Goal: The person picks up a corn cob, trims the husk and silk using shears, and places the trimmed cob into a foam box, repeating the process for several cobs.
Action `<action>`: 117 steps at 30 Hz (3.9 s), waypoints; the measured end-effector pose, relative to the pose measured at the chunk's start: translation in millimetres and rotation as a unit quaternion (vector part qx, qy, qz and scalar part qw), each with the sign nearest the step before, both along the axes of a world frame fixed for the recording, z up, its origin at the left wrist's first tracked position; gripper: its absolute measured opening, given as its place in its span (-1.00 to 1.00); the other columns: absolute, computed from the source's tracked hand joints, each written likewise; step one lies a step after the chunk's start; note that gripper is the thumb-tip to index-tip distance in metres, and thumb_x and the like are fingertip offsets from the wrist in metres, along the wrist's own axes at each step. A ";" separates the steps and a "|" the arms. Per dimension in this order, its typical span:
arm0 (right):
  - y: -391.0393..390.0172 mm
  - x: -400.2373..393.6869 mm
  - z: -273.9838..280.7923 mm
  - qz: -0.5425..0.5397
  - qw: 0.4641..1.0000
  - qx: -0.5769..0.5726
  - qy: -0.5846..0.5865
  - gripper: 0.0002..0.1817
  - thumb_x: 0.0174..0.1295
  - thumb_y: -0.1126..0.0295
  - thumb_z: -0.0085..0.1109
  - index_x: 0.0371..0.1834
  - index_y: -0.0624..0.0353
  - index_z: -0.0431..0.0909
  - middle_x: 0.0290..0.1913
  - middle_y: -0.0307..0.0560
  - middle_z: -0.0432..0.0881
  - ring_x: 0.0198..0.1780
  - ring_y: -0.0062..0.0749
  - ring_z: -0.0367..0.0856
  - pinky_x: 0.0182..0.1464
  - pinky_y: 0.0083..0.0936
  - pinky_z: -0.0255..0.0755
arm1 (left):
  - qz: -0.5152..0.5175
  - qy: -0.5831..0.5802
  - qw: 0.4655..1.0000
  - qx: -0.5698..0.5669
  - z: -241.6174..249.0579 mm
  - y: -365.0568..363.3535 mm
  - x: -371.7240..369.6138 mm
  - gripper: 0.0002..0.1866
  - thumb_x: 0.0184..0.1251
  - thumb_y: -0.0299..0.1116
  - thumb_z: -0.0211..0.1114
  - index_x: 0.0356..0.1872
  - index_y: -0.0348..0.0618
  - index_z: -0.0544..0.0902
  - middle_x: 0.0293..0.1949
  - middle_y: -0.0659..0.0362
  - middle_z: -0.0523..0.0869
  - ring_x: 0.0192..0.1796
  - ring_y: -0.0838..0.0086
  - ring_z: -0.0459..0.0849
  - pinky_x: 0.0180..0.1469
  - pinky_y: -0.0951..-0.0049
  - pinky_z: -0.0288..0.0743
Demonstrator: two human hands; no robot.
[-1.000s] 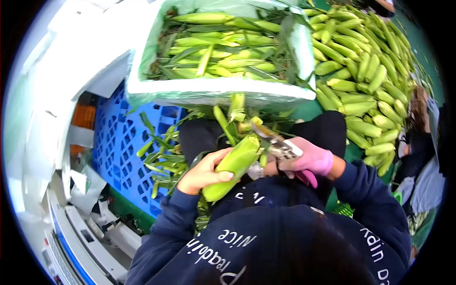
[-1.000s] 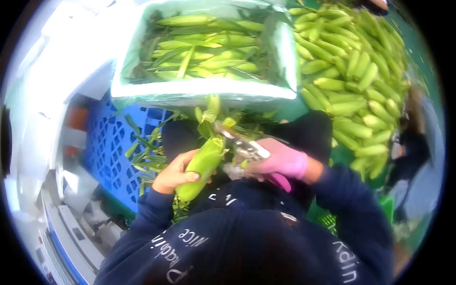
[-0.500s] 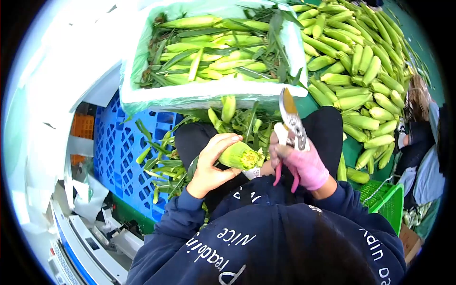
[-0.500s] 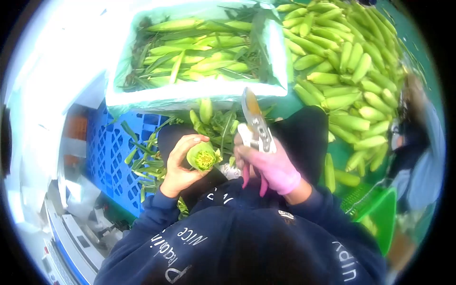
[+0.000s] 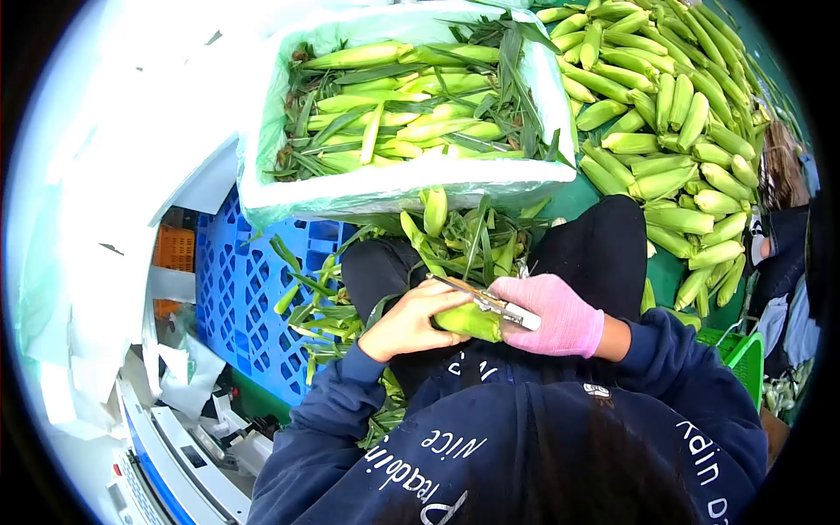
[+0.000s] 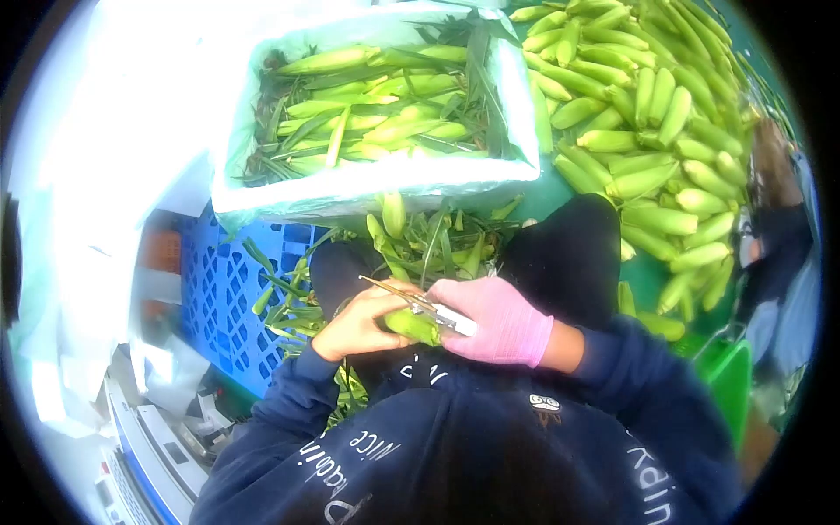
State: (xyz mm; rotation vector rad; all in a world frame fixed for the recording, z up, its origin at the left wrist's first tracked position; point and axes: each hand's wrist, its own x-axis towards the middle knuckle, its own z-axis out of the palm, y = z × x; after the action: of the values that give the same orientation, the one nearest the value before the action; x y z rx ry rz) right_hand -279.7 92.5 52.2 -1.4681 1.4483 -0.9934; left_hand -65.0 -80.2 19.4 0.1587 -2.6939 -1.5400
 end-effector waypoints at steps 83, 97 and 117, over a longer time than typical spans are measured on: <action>1.1 -25.3 -5.0 -0.094 0.969 0.046 -0.223 -0.14 0.10 0.27 0.44 0.46 0.28 0.26 0.05 -0.09 0.50 0.11 -0.36 0.49 0.24 -0.48 0.39 | 0.351 0.007 0.795 0.494 73.9 -90.9 -52.4 -0.42 0.67 0.11 -0.01 0.25 -0.25 0.51 0.03 0.00 0.71 -0.15 0.28 0.75 -0.13 0.29 0.73; -40.4 -27.6 4.6 0.099 0.981 0.089 -0.140 -0.28 0.01 0.23 0.47 0.26 0.29 0.45 -0.08 0.14 0.67 -0.11 -0.10 0.65 0.01 -0.31 0.55 | 0.238 -0.092 0.862 0.438 40.3 -4.7 10.6 -0.30 0.39 0.09 0.40 0.25 -0.36 0.54 0.00 -0.03 0.76 -0.15 0.26 0.79 -0.03 0.28 0.72; -9.7 6.3 27.6 -0.083 0.915 0.220 -0.327 -0.55 0.28 0.33 0.31 0.18 0.32 0.54 -0.30 -0.24 0.63 -0.30 -0.58 0.56 -0.19 -0.55 0.50 | 0.196 -0.053 0.881 0.428 32.5 -5.0 59.2 -0.09 -0.14 -0.14 0.76 0.26 -0.33 0.52 -0.02 -0.07 0.75 -0.01 0.20 0.76 0.08 0.16 0.67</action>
State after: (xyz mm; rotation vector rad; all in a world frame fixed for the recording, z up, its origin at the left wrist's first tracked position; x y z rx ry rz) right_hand -273.4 82.7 79.7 -0.6025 1.1918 -1.0398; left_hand -5.8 -85.2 51.8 0.7604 -1.6571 -2.4477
